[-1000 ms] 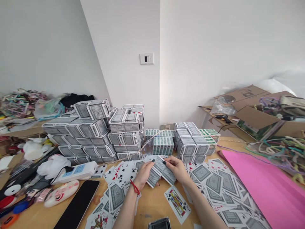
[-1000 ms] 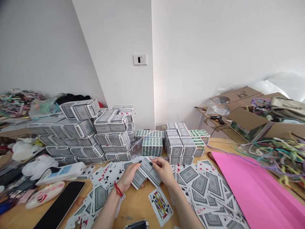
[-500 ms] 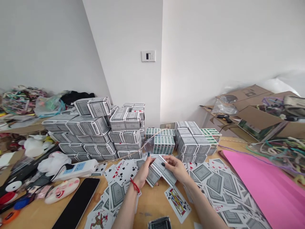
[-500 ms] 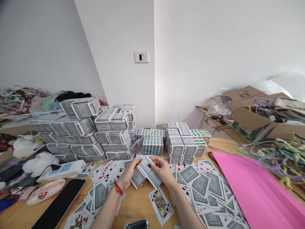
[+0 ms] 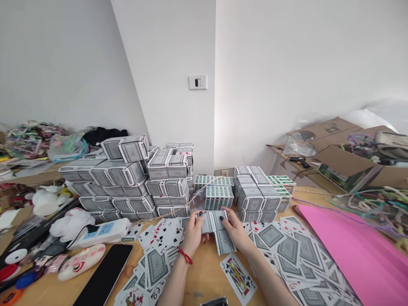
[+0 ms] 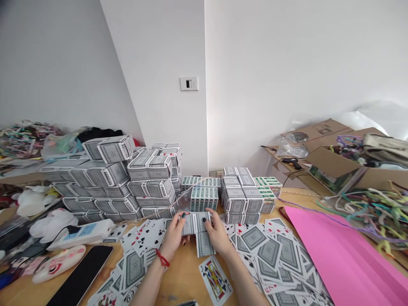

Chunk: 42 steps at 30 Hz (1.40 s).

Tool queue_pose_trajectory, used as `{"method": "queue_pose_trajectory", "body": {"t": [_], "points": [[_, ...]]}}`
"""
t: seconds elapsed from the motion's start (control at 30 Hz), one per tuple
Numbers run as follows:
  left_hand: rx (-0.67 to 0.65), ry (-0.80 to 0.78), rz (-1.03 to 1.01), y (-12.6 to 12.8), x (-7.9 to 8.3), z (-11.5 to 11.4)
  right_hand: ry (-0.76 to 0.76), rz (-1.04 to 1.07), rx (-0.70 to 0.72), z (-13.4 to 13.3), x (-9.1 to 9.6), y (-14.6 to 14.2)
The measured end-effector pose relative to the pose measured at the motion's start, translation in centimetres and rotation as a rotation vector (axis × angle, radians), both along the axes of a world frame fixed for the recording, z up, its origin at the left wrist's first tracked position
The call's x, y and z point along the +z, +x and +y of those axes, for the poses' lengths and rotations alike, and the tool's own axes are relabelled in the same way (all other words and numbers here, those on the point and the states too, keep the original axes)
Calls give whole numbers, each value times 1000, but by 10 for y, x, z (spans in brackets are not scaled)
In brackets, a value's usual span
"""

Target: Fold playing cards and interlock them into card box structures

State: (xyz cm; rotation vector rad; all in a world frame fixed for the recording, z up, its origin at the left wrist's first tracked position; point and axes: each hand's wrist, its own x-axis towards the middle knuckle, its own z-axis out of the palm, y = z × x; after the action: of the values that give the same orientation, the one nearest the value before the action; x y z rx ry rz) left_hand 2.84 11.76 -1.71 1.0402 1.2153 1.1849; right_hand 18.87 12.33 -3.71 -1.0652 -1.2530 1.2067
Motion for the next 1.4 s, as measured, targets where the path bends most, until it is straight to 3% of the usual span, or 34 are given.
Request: {"method": "queue_pose_trajectory", "body": {"t": [0.13, 0.57, 0.77, 1.07, 1.4], "points": [[62, 75, 109, 7, 0, -3, 33, -100, -23, 1, -1, 0], [74, 160, 183, 4, -7, -2, 6, 22, 63, -4, 7, -5], [95, 194, 207, 5, -9, -3, 15, 0, 130, -2, 2, -3], [66, 195, 192, 4, -1, -4, 97, -148, 105, -6, 7, -1], [-5, 227, 225, 3, -5, -2, 116, -92, -15, -8, 5, -8]]}}
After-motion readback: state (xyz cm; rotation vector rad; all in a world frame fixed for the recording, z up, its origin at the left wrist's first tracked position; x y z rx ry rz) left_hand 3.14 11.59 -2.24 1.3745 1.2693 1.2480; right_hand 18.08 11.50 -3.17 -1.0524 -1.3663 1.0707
